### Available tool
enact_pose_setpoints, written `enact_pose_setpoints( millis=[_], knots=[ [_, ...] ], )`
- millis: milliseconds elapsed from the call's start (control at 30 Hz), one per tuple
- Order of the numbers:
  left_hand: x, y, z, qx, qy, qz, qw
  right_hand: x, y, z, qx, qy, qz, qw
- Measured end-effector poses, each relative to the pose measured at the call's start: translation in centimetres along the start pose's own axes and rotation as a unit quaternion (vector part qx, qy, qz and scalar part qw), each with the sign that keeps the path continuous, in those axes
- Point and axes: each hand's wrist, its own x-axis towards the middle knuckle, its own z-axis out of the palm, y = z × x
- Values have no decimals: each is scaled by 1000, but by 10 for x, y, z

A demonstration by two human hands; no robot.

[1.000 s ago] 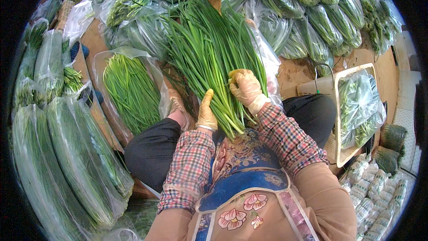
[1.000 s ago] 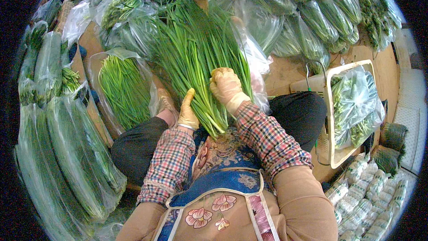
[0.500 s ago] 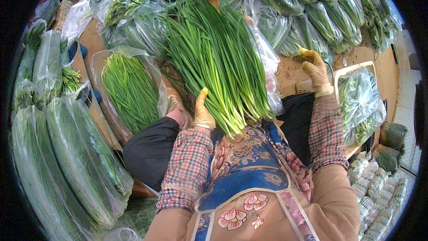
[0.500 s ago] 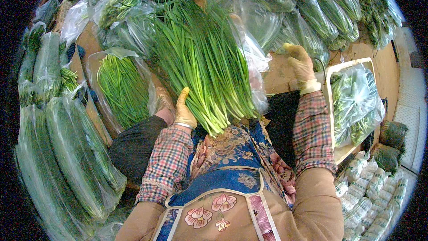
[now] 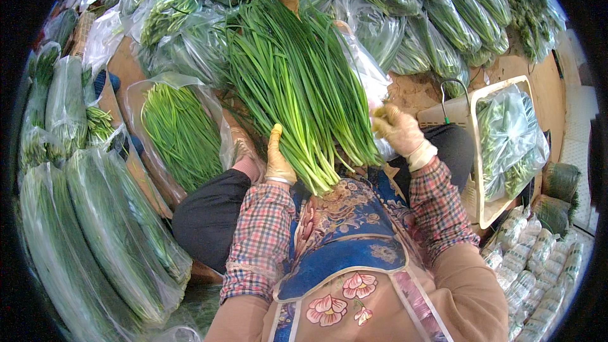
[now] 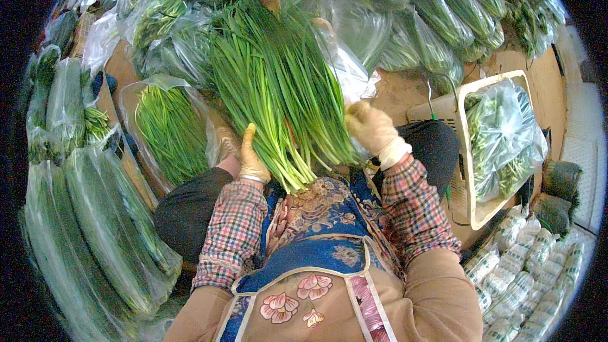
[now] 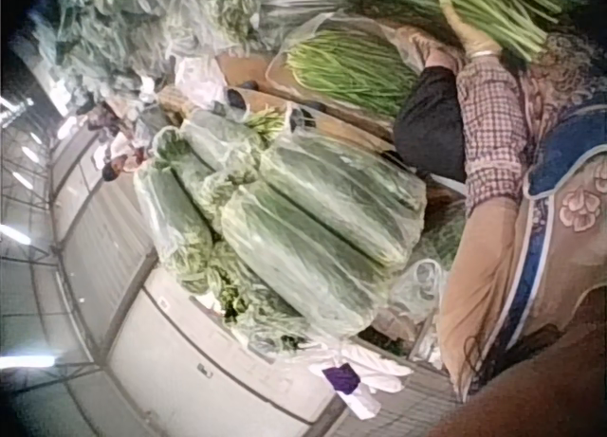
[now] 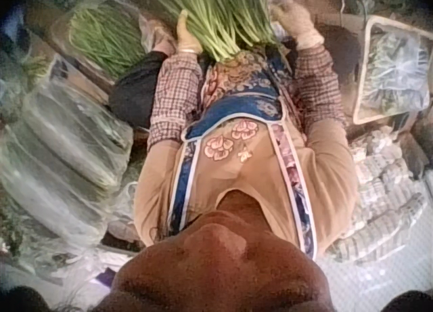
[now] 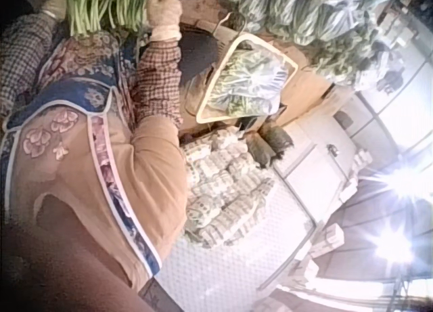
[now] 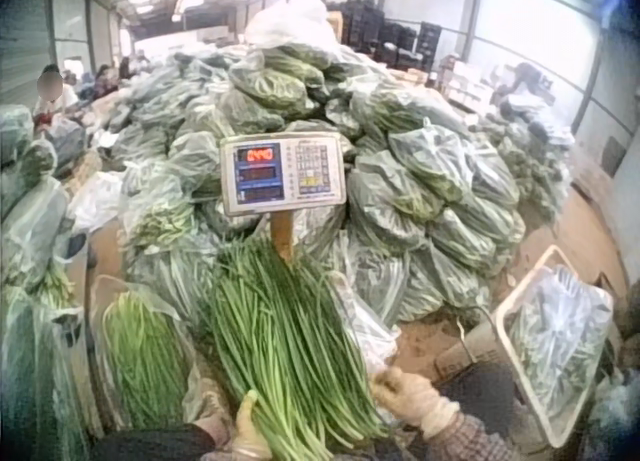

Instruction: The person sorts and packs green onions into plastic bags, weighs the filled bags on an electronic scale, and places the packed bundles into a crate.

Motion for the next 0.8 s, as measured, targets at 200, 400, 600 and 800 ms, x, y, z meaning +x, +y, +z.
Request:
enact_pose_setpoints(
  millis=[200,400,600,800],
  knots=[
    [-4,6,-1,-21,1,-35,999,-21,-39,-32,384,-99,61,916],
    [-6,9,11,-3,-31,-38,999,0,5,-22,-7,-63,12,998],
    [-9,10,19,12,-48,-47,998,-14,-23,50,-175,9,45,983],
    [-13,7,33,44,-73,-60,995,-1,-39,54,-23,-3,100,995]
  ],
)
